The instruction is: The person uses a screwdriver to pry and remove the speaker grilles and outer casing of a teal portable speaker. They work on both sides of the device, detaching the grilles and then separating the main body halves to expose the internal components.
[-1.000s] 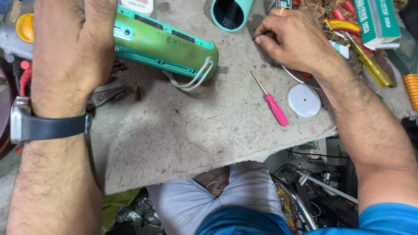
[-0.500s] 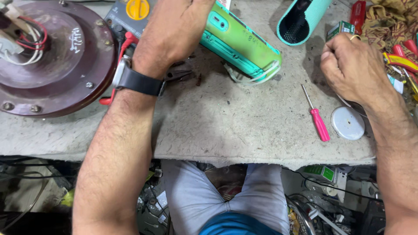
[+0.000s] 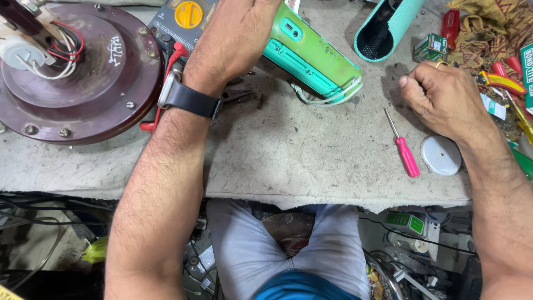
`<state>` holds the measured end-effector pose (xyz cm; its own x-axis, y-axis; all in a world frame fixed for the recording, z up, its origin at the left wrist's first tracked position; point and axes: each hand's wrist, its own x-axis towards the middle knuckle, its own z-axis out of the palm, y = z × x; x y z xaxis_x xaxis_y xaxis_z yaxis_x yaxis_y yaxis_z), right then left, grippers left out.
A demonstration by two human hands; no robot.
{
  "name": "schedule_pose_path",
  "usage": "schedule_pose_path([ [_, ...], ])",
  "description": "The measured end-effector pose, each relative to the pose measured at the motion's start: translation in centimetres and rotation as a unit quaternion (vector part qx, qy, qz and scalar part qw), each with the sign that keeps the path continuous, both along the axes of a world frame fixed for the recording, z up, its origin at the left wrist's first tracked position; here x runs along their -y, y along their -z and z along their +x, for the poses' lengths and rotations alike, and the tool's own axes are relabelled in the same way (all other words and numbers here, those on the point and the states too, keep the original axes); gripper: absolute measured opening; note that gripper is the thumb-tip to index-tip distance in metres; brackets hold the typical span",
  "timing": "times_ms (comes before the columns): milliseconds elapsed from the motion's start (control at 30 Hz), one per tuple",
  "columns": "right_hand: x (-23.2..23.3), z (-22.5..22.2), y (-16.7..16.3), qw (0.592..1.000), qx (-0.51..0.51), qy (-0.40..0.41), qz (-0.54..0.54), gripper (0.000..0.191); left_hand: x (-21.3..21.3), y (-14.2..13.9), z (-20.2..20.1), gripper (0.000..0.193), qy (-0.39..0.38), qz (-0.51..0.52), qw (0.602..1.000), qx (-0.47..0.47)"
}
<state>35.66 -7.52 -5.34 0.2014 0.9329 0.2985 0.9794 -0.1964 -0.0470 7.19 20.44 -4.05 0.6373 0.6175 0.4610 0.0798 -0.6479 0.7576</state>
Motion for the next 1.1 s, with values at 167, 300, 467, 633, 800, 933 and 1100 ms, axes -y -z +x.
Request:
schedule_pose_path([
  [167,-0.2,-0.6,-0.5,0.999,-0.036,-0.013,0.012,0.026,0.2,-0.2,-0.1,0.065,-0.004,-0.002,1.000,0.000],
  [300,-0.4,-0.7,-0.7,0.999,-0.046,-0.020,0.012,0.020,0.0,0.0,0.1,0.071,0.001,0.024,0.999,0.024],
  [467,-0.5,-0.8,-0.6,0.998,-0.062,-0.013,0.005,0.013,-0.1,0.1,0.1,0.073,0.000,0.024,1.000,0.016],
  [633,-0.4,-0.7,-0.5,0.998,-0.068,-0.012,0.005,0.011,0.1,0.0,0.0,0.063,0.002,-0.014,1.000,-0.008],
  [800,-0.2,-0.4,-0.5,0.997,-0.076,-0.029,0.008,0.010,0.1,0.0,-0.2,0.058,0.019,0.044,0.998,0.041],
  [933,-0.3,-0.3,-0.5,0.996,-0.081,-0.034,0.000,0.013,0.2,0.0,-0.2,0.056,0.039,0.045,0.997,0.040],
  [1100,-0.2,-0.1,-0.5,0.995,-0.090,-0.049,0.009,0.018,0.9,-0.6,-0.8,0.045,0.065,0.013,0.997,0.042],
])
